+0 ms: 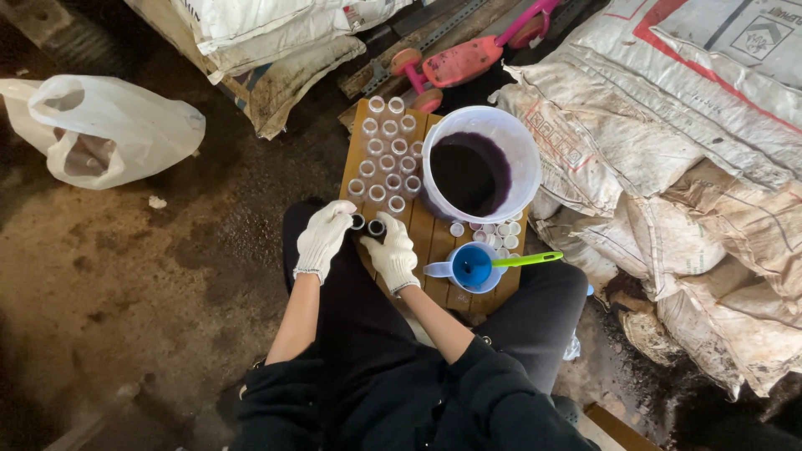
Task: Filling small plastic cups with purple liquid using a ladle from a bucket
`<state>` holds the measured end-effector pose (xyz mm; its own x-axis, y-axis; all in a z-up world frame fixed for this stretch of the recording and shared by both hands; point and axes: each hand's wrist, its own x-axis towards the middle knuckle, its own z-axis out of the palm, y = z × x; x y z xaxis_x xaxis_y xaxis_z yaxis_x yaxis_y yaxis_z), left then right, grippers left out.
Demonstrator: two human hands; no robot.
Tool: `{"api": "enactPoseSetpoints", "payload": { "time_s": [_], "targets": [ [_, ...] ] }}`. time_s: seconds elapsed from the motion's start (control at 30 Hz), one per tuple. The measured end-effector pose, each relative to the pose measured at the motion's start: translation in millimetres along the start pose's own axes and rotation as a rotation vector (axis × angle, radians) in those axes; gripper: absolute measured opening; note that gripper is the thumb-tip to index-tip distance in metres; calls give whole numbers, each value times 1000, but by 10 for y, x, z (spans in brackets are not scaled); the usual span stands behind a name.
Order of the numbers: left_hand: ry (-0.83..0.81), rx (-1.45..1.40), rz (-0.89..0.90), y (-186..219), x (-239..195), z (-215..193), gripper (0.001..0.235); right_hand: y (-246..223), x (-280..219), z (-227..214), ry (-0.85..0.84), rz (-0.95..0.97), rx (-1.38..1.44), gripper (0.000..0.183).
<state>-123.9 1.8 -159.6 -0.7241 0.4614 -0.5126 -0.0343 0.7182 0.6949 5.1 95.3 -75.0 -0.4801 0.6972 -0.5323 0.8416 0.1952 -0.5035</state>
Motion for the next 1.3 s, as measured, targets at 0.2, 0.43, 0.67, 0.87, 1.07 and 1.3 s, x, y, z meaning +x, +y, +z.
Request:
{"api": "enactPoseSetpoints", "payload": {
  "time_s": [0.2, 0.43, 0.67, 0.87, 1.07, 1.3],
  "targets": [
    [11, -4, -48, 326, -333, -250, 46, 32, 59, 21, -33, 5, -45, 64],
    [49, -33, -72, 551, -560, -310, 49, 190, 67, -61, -39, 19, -55, 72],
    [221, -234, -154, 1014, -1051, -413, 33, 291, -106, -316, 126, 93, 68, 37],
    [334, -464, -139, 1186, -1280, -109, 25, 9, -146, -550, 344, -3, 47, 27],
    [432, -911, 39, 1070, -1491, 211, 21, -189, 73, -634, 156, -182, -375, 39],
    [123, -1273, -97, 845, -1309, 365, 31, -162, 292, -613, 50, -190, -562, 19]
  ]
}}
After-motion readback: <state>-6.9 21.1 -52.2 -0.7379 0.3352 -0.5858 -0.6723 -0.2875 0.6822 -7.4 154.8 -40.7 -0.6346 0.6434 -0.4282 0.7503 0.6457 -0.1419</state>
